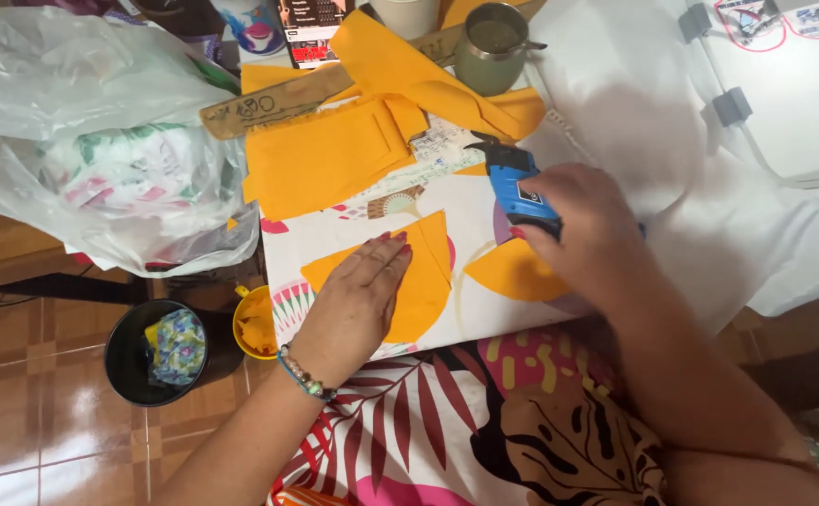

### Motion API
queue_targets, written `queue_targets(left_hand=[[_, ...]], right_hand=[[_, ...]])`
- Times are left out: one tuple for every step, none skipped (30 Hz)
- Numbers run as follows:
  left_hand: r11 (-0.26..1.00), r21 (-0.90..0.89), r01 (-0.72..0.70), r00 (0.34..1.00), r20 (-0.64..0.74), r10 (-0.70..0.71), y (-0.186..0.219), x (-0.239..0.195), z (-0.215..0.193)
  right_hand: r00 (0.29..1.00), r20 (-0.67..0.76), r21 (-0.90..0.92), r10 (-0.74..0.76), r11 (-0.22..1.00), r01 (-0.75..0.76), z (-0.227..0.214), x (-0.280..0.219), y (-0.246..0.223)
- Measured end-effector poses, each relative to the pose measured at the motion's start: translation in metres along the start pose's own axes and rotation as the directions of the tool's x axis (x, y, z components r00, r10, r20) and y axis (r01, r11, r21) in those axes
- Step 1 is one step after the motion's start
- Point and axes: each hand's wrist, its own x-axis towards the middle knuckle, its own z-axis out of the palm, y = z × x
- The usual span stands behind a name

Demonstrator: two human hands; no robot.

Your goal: The person folds a piece of orange paper and places it on a table. They then use a pen to draw lines on a piece of cardboard and the orange paper. Finally, they use a hot glue gun to apply glue to the edges of the orange paper.

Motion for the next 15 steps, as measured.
queue_targets(left_hand=[[1.0, 0.01, 0.0, 1.0, 0.0, 0.0, 0.001, 0.0, -0.001], [1.0, 0.019, 0.0, 1.0, 0.001, 0.0, 0.001, -0.001, -0.001], [1.0, 0.015, -0.001, 1.0, 0.003, 0.001, 0.001, 0.0, -0.001], [1.0, 0.024, 0.001, 1.0, -0.002, -0.001, 0.001, 0.0, 0.0], [0.999, 0.033, 0.008, 1.0, -0.009, -0.008, 0.002, -0.001, 0.001], [1.0, 0.028, 0.013, 1.0, -0.009, -0.013, 0.0, -0.001, 0.002], [1.0, 0.027, 0.011, 1.0, -0.016, -0.011, -0.001, -0.002, 0.003], [1.0, 0.026, 0.009, 1.0, -0.023, -0.008, -0.001, -0.003, 0.005], [1.0, 0.022, 0.003, 1.0, -0.019, -0.002, -0.001, -0.002, 0.002], [1.0, 0.028, -0.009, 0.999, -0.03, 0.01, 0.0, -0.001, 0.001], [0.999, 0.029, -0.021, 0.999, -0.041, 0.022, 0.002, 0.001, 0.0], [0.999, 0.019, -0.028, 0.999, -0.037, 0.028, 0.003, 0.001, -0.001], [0.999, 0.018, -0.032, 0.998, -0.045, 0.033, 0.003, 0.002, -0.002], [0.999, 0.017, -0.037, 0.998, -0.053, 0.038, 0.003, 0.003, -0.003], [0.999, 0.008, -0.045, 0.998, -0.054, 0.045, 0.004, 0.004, -0.002]], right_hand=[[0.982, 0.154, 0.052, 0.106, 0.992, -0.116, -0.01, -0.001, 0.001], [0.93, 0.309, 0.087, 0.199, 0.968, -0.236, -0.02, -0.002, 0.002], [0.928, 0.312, 0.084, 0.203, 0.967, -0.239, -0.022, 0.0, 0.003], [0.919, 0.334, 0.148, 0.211, 0.951, -0.272, -0.023, 0.002, 0.004], [0.908, 0.36, 0.211, 0.214, 0.93, -0.302, -0.024, 0.004, 0.004], [0.906, 0.366, 0.208, 0.213, 0.93, -0.303, -0.023, 0.005, 0.011], [0.91, 0.367, 0.258, 0.195, 0.918, -0.301, -0.022, 0.004, 0.017], [0.913, 0.367, 0.307, 0.177, 0.904, -0.298, -0.022, 0.003, 0.023], [0.912, 0.367, 0.304, 0.185, 0.902, -0.306, -0.022, 0.006, 0.021], [0.917, 0.367, 0.307, 0.155, 0.911, -0.277, -0.022, 0.009, 0.02], [0.92, 0.37, 0.306, 0.128, 0.918, -0.251, -0.023, 0.011, 0.02], [0.918, 0.372, 0.3, 0.139, 0.918, -0.261, -0.02, 0.012, 0.024], [0.935, 0.342, 0.296, 0.094, 0.934, -0.202, -0.018, 0.012, 0.029], [0.948, 0.313, 0.29, 0.046, 0.946, -0.142, -0.017, 0.012, 0.033], [0.948, 0.314, 0.28, 0.056, 0.948, -0.149, -0.016, 0.011, 0.039]])
